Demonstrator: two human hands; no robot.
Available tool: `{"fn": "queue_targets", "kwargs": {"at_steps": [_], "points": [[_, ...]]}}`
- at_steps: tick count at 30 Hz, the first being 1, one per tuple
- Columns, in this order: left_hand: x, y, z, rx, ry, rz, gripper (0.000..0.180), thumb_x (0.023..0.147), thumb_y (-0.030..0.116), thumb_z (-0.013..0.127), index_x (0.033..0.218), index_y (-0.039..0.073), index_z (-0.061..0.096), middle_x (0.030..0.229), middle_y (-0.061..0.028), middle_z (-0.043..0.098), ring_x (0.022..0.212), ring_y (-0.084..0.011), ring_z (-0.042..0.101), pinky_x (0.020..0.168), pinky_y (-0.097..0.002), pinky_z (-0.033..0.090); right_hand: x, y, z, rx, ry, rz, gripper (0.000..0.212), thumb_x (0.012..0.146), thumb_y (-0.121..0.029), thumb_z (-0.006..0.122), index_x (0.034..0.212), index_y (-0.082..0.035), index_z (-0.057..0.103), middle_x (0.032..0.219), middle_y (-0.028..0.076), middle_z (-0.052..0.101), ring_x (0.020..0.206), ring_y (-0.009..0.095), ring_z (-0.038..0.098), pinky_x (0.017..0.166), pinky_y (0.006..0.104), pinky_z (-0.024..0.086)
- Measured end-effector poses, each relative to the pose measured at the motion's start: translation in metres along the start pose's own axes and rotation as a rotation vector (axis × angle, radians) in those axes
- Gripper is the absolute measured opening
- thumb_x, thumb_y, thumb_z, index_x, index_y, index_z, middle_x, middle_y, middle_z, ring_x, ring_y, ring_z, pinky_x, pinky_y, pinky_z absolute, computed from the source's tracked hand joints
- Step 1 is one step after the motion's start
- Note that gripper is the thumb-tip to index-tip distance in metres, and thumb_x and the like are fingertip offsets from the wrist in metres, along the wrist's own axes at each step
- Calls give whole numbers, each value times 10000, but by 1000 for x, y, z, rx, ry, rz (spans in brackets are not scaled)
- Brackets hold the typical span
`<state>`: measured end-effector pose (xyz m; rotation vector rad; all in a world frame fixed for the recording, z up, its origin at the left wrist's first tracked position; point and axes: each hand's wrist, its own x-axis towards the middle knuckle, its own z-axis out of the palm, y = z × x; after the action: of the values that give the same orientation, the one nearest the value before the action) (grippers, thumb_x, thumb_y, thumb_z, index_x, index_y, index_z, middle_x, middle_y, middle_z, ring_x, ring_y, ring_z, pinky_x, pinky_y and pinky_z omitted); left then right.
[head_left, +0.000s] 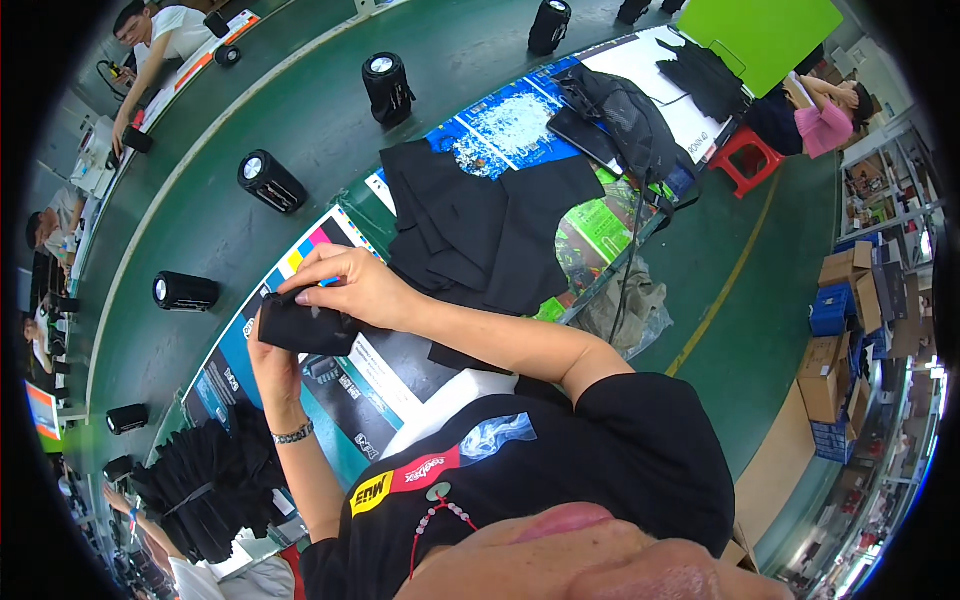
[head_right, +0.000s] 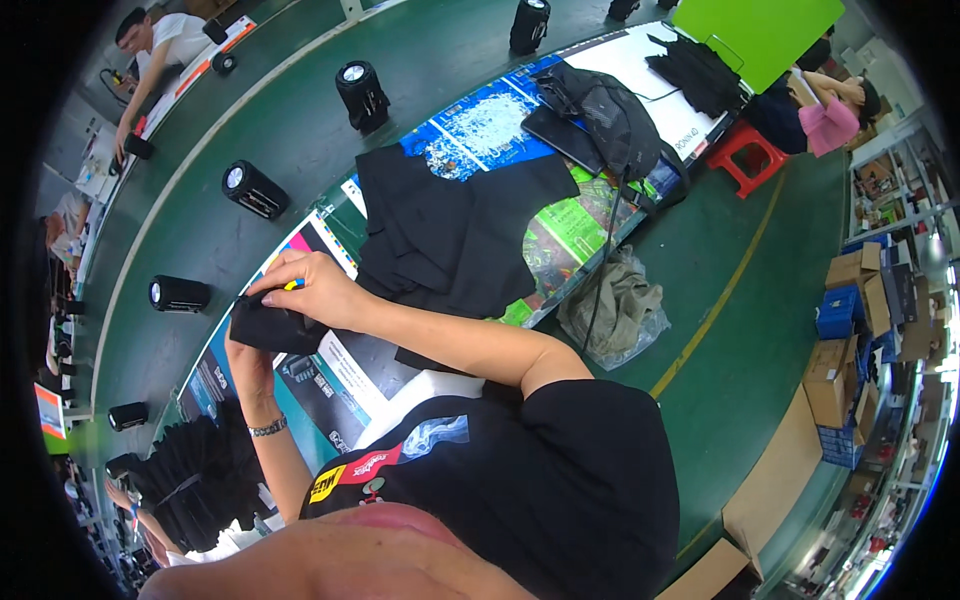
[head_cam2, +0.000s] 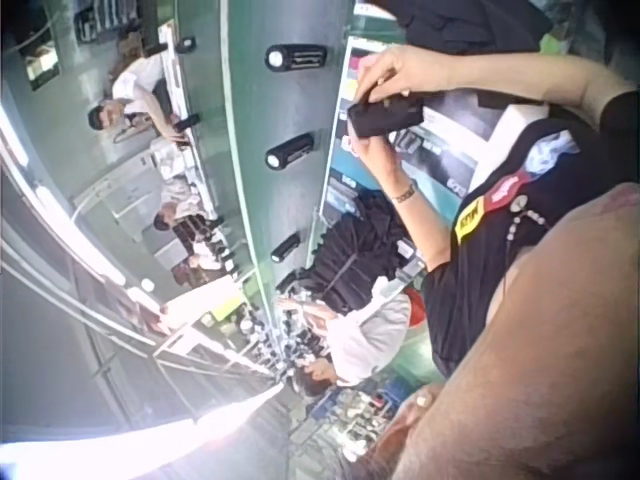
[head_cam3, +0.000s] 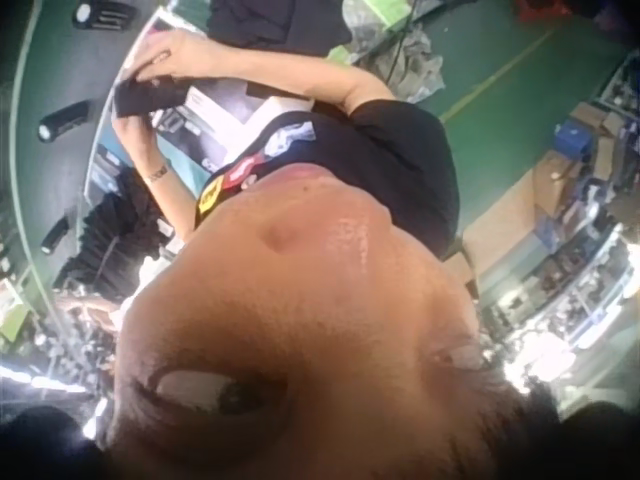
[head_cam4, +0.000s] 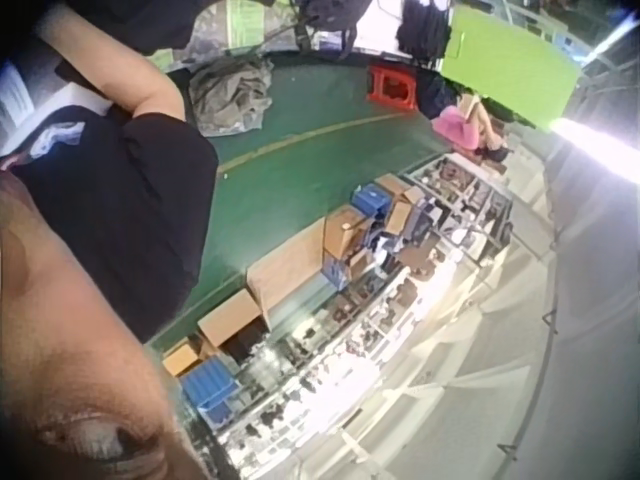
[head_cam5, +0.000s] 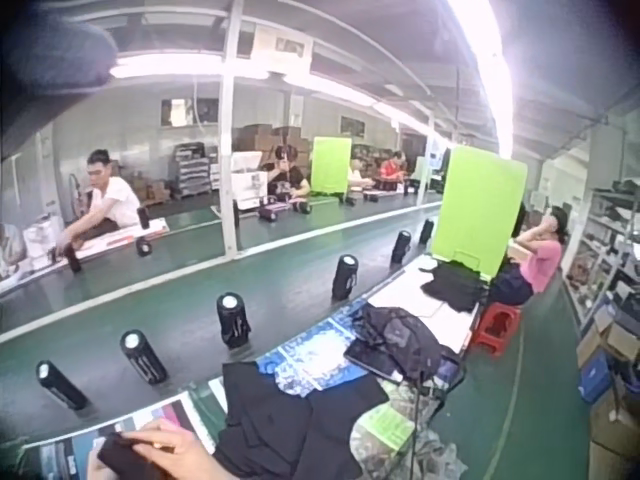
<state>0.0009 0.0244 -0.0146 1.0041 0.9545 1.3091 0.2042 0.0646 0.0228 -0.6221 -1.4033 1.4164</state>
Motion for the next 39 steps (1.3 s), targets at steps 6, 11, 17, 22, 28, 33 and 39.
{"fn": "queue_targets", "kwargs": {"at_steps": [6,11,17,22,28,33,39], "points": [[18,6,7,-343,-61,31,292,928,112,552,1179,-32,511,1061,-94,604,993,-152,575,904,-273,445,-2,17,0,15,-73,207,402,795,-6,646,1190,31,574,1091,96,621,931,147,597,791,268,497],[37,9,6,-328,-34,58,331,927,149,559,1199,-29,495,1060,-59,551,1014,-155,536,919,-266,415,15,24,-28,-100,-207,403,145,837,-17,570,967,15,624,847,24,613,775,84,558,690,220,439],[79,9,14,92,-76,-117,222,884,140,644,1047,6,575,934,-8,572,927,-78,544,829,-240,448,94,18,-46,-226,21,59,133,829,-22,608,953,1,653,836,24,653,804,85,601,736,218,465],[161,17,19,194,194,324,145,884,98,633,997,15,599,906,-12,605,813,-64,545,742,-210,435,156,20,-53,-649,288,-301,121,772,-43,653,884,-10,686,802,136,653,663,226,610,644,321,490],[229,0,-6,-26,305,84,176,892,177,634,932,7,616,819,-21,623,699,-99,562,633,-222,434,214,59,-53,-762,434,-290,115,774,-62,665,873,-11,695,805,160,677,728,271,662,683,335,504],[254,-5,-10,-221,249,-7,207,914,170,606,979,-27,599,912,-84,643,790,-148,619,698,-286,496,243,55,-70,-87,407,275,116,786,-54,659,856,17,718,761,74,677,668,141,628,569,262,494],[259,-7,7,-294,237,-104,246,929,197,590,1013,-34,582,987,-101,630,873,-177,624,773,-323,513,261,55,-93,-233,370,305,131,800,-74,655,876,11,719,767,78,676,675,149,630,571,270,494]]}}
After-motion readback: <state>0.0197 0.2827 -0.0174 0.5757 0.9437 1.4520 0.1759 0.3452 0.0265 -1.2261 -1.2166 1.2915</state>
